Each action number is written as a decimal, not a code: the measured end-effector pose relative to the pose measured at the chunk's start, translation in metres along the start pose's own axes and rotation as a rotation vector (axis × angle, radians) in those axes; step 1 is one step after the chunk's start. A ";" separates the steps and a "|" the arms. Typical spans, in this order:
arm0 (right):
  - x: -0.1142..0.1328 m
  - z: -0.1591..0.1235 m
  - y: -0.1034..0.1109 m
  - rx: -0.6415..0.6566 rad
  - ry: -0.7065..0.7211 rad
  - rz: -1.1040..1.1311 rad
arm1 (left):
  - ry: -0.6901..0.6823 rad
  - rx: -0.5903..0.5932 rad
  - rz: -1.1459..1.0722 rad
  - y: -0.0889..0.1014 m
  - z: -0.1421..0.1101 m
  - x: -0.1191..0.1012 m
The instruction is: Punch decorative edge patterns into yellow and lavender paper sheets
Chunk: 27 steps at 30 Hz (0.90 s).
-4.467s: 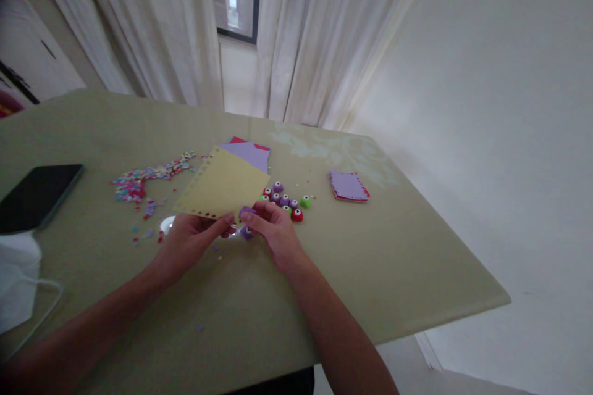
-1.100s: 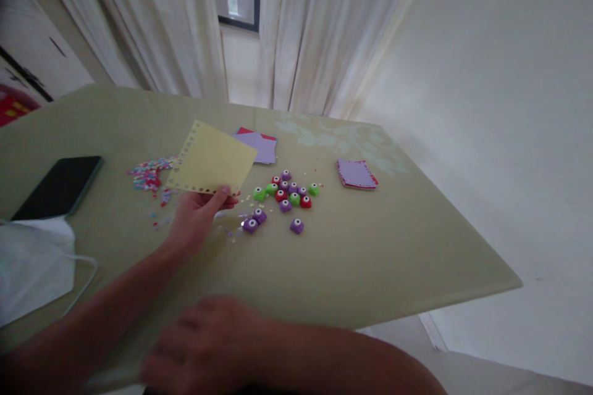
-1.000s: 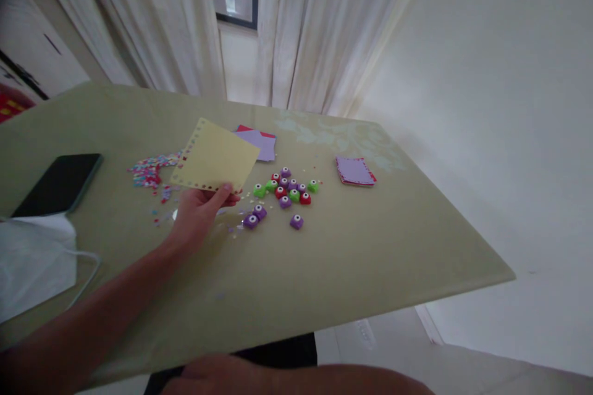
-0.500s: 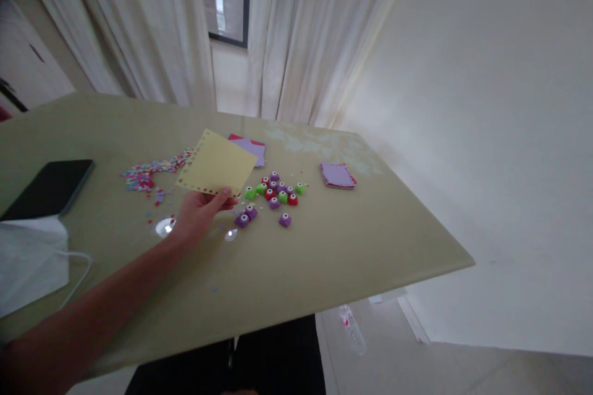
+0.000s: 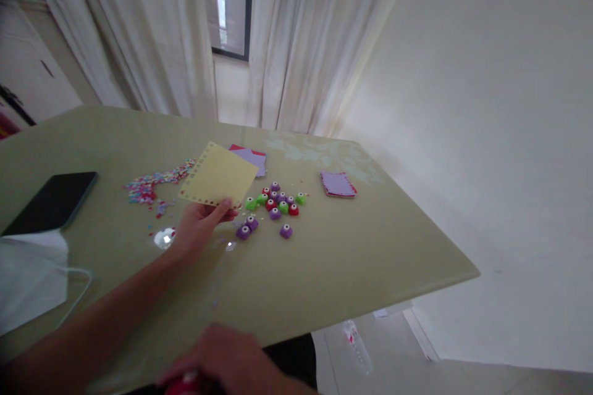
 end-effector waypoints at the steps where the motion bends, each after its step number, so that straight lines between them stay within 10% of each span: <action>1: 0.006 0.014 0.021 -0.059 -0.002 0.060 | 0.002 0.001 0.001 0.000 0.000 0.000; 8: -0.014 0.132 0.132 -0.492 -0.032 0.767 | 0.010 -0.029 0.018 0.003 -0.001 -0.004; 27: -0.055 0.136 0.114 -0.508 -0.187 0.999 | 0.075 -0.065 0.105 0.006 -0.008 -0.010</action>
Point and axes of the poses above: each hand's wrist, its own z-axis towards the middle knuckle, its own y-axis out of the back of the hand, x = y × z, the point moved 2 cm from there along z, towards the middle knuckle, and after that the axes turned 3 degrees about -y, right-handed, at the moved point
